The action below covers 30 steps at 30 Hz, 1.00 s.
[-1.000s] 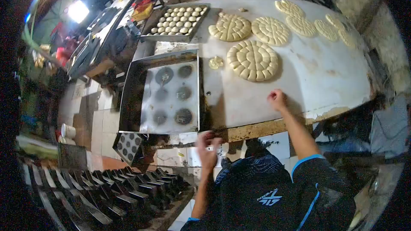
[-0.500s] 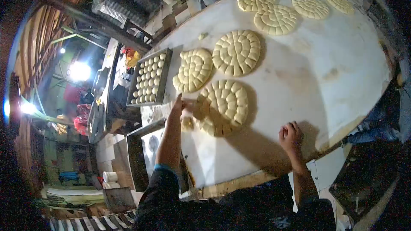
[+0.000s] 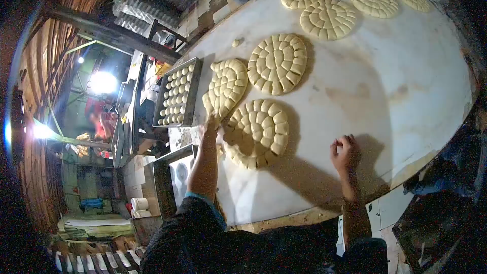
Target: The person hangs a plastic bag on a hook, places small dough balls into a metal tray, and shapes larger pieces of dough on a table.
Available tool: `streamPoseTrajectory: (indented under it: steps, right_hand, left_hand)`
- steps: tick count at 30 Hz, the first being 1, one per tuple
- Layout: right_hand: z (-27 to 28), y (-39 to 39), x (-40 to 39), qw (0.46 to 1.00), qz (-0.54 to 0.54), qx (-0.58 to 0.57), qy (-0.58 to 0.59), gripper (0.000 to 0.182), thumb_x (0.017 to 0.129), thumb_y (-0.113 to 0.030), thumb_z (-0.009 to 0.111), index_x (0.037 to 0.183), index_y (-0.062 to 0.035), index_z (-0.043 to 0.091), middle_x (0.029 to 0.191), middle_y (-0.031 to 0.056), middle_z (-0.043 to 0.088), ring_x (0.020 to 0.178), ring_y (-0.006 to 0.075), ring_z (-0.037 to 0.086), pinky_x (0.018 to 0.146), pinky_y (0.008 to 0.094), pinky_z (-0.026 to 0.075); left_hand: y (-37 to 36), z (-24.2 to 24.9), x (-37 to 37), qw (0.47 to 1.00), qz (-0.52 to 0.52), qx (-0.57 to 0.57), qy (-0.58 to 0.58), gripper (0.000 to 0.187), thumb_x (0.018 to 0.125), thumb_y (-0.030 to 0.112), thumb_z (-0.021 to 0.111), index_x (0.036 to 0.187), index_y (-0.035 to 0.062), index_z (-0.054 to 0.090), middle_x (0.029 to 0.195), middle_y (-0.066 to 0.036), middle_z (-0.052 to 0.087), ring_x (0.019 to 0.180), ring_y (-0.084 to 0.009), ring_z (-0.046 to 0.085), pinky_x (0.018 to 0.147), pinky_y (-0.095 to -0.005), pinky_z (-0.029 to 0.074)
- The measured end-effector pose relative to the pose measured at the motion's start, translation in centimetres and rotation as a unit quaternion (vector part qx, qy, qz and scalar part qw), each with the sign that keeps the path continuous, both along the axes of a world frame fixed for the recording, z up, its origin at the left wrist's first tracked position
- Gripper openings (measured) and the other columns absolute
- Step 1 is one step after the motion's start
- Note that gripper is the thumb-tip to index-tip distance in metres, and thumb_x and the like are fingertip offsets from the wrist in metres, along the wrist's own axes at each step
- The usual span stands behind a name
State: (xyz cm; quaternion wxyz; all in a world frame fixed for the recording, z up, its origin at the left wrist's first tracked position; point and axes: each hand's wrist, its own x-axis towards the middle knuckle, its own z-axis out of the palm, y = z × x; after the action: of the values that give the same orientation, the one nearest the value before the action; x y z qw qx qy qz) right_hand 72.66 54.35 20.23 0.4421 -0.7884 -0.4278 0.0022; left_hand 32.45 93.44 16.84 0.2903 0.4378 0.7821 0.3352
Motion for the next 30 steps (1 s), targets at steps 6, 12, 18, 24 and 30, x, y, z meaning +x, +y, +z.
streamPoseTrajectory:
  steps: [6,12,18,24,30]
  right_hand:
    - [-0.4,-0.4,-0.5,1.000,0.012,-0.013,-0.018,0.016,0.075,-0.012,0.067,0.070,-0.0060,0.052,0.068,0.0073,0.054,0.063,0.0264,0.057,0.058,0.0383,0.045]
    - [0.9,-5.8,-10.0,0.966,0.155,-0.014,0.206,0.028,0.087,-0.029,0.064,0.079,-0.0027,0.064,0.066,0.0058,0.061,0.063,0.0130,0.057,0.059,0.0318,0.047]
    - [6.0,-10.0,-30.0,0.841,0.327,0.004,0.431,0.038,0.101,-0.032,0.046,0.126,-0.0040,0.043,0.106,0.0055,0.058,0.084,0.0148,0.058,0.076,0.0277,0.049]
    - [10.8,-9.8,-33.1,0.887,0.319,0.050,0.330,0.036,0.094,-0.010,0.058,0.122,-0.0030,0.037,0.092,0.0070,0.057,0.082,0.0121,0.056,0.073,0.0260,0.048]
    - [10.6,-6.6,-28.9,0.906,0.134,0.173,0.362,0.032,0.091,-0.010,0.057,0.121,-0.0050,0.046,0.097,0.0039,0.057,0.084,0.0105,0.054,0.066,0.0249,0.046]
  left_hand:
    - [-11.1,3.2,-1.5,0.980,0.013,0.024,-0.198,0.045,0.078,0.038,0.074,0.082,-0.0039,0.059,0.068,-0.010,0.058,0.054,-0.0155,0.053,0.046,-0.0385,0.044]
    - [-32.4,5.7,-5.3,0.791,-0.190,0.093,-0.574,0.038,0.096,0.037,0.050,0.114,0.0049,0.056,0.086,-0.004,0.058,0.077,-0.0156,0.057,0.068,-0.0345,0.051]
    - [-46.4,10.3,-1.9,0.806,-0.223,0.162,-0.523,0.022,0.094,0.007,0.061,0.107,0.0043,0.045,0.107,-0.009,0.059,0.098,-0.0137,0.060,0.084,-0.0280,0.052]
    - [-46.2,13.4,-8.0,0.874,-0.296,0.255,-0.290,0.027,0.089,-0.002,0.062,0.104,0.0014,0.040,0.108,-0.013,0.057,0.100,-0.0167,0.058,0.083,-0.0274,0.051]
    - [-45.0,10.0,-8.1,0.887,-0.015,0.261,-0.380,0.020,0.097,0.018,0.053,0.107,0.0032,0.044,0.094,-0.007,0.053,0.081,-0.0139,0.054,0.073,-0.0274,0.047]
